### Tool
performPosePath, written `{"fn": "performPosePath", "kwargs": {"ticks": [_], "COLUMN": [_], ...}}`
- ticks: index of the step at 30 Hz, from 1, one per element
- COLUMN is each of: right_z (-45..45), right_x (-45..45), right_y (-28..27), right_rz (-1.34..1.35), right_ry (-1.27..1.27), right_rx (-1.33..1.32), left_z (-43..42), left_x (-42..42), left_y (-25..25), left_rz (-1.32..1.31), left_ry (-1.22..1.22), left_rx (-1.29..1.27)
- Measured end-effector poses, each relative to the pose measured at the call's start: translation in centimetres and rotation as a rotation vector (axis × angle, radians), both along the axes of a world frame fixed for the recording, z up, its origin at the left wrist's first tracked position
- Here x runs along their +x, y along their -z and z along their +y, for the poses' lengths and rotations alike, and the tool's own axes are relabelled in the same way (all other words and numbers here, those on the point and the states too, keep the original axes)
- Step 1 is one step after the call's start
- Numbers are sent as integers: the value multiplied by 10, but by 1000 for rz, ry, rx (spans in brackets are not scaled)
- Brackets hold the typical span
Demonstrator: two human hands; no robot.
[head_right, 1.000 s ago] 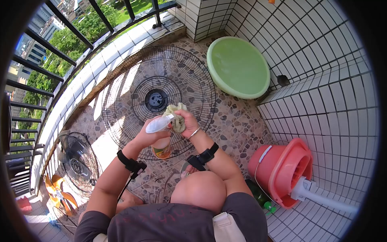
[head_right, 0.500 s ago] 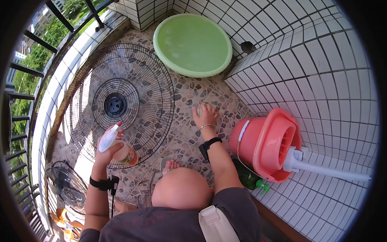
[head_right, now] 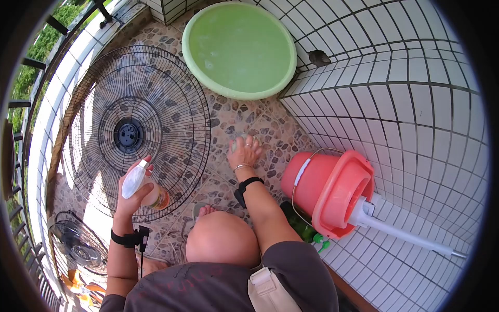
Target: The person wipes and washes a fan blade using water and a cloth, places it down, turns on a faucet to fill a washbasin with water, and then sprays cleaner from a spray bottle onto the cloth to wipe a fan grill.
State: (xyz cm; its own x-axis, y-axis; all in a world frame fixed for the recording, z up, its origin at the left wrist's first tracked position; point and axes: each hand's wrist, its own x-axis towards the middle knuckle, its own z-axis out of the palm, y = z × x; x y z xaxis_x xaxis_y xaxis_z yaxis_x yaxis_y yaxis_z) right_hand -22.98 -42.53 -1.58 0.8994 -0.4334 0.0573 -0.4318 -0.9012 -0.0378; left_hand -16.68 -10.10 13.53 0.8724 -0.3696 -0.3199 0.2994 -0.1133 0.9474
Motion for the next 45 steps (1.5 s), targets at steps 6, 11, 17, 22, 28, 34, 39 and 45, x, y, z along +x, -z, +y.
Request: {"fn": "performPosePath", "kwargs": {"ticks": [6, 11, 17, 22, 28, 34, 39, 45], "right_z": [-12, -21, -48, -13, 78, 90, 76, 126], "right_x": [20, 15, 29, 55, 87, 93, 183, 244], "right_y": [-8, -12, 42, -41, -170, -284, -218, -189], "right_rz": [38, 90, 120, -34, -127, -359, -176, -39], "right_ry": [-66, -98, -31, 338, -301, -688, -699, -458], "right_rx": [-46, -62, 121, 1434, 1086, 433, 937, 1261], "left_z": [2, 11, 38, 51, 79, 94, 95, 93], "left_x": [2, -9, -38, -52, -59, -64, -66, -72], "left_y": [-9, -13, -21, -17, -33, -27, -34, -39], "left_rz": [55, -31, -226, -369, -283, -346, -314, -368], "left_ry": [-6, 69, 8, -53, -148, -202, -208, -220], "left_rx": [27, 84, 122, 167, 153, 156, 129, 134]}}
